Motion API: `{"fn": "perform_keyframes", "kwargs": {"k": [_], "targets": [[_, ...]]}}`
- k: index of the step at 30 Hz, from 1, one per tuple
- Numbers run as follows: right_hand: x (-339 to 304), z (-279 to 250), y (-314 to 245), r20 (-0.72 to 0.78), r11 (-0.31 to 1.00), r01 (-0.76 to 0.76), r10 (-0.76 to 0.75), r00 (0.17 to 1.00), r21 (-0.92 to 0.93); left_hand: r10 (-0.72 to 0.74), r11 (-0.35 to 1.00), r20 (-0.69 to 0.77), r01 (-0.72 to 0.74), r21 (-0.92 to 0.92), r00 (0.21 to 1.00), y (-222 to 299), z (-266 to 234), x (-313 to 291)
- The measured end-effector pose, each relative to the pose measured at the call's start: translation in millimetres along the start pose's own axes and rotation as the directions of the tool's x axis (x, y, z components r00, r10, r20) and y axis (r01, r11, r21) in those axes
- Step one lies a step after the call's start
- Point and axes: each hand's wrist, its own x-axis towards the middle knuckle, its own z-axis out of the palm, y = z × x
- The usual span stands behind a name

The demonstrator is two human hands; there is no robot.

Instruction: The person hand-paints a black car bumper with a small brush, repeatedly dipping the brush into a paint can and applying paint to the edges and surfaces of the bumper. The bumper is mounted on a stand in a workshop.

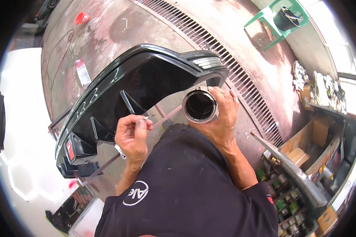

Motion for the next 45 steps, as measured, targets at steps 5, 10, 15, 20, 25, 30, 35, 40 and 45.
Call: {"fn": "perform_keyframes", "kwargs": {"k": [5, 10, 15, 20, 25, 30, 35, 40, 45], "targets": [[56.4, 0.0, 28.4, 0.165, 0.993, 0.097, -0.108, 0.98, 0.07, 0.024, 0.997, 0.117, -0.031, 0.064, 0.993, -7.0, 52.4, 27.7], [97.5, 9.9, 51.0, 0.213, 0.985, 0.095, -0.125, 0.969, 0.143, 0.081, 0.982, -0.017, -0.077, 0.174, 0.997, -9.1, 75.7, 56.9], [132.2, 17.2, 76.2, 0.263, 0.986, 0.085, -0.121, 0.957, 0.145, -0.063, 0.973, -0.335, 0.133, 0.19, 0.94, -6.3, 71.5, 103.5], [154.8, 16.5, 86.1, 0.306, 0.985, 0.079, -0.123, 0.944, 0.15, -0.015, 0.964, -0.42, 0.125, 0.236, 0.908, -50.2, 57.9, 126.4], [158.9, 21.8, 97.1, 0.315, 0.966, -0.04, -0.045, 0.948, 0.257, 0.037, 0.907, -0.291, 0.09, 0.412, 0.956, -65.3, 71.0, 125.3], [159.1, 20.1, 102.4, 0.305, 0.969, -0.09, 0.015, 0.952, 0.231, 0.099, 0.842, -0.224, 0.039, 0.539, 0.97, -84.7, 83.2, 128.0], [156.8, 16.2, 108.8, 0.308, 0.97, -0.114, 0.043, 0.95, 0.216, 0.144, 0.832, -0.179, -0.021, 0.555, 0.973, -95.6, 92.5, 129.1], [159.1, 15.2, 107.3, 0.295, 0.969, -0.091, 0.02, 0.955, 0.23, 0.137, 0.821, -0.188, -0.005, 0.571, 0.972, -94.7, 93.8, 130.1], [160.5, 16.5, 106.6, 0.307, 0.976, -0.068, 0.001, 0.952, 0.209, 0.135, 0.82, -0.252, 0.035, 0.571, 0.958, -87.0, 87.0, 127.5]]}}
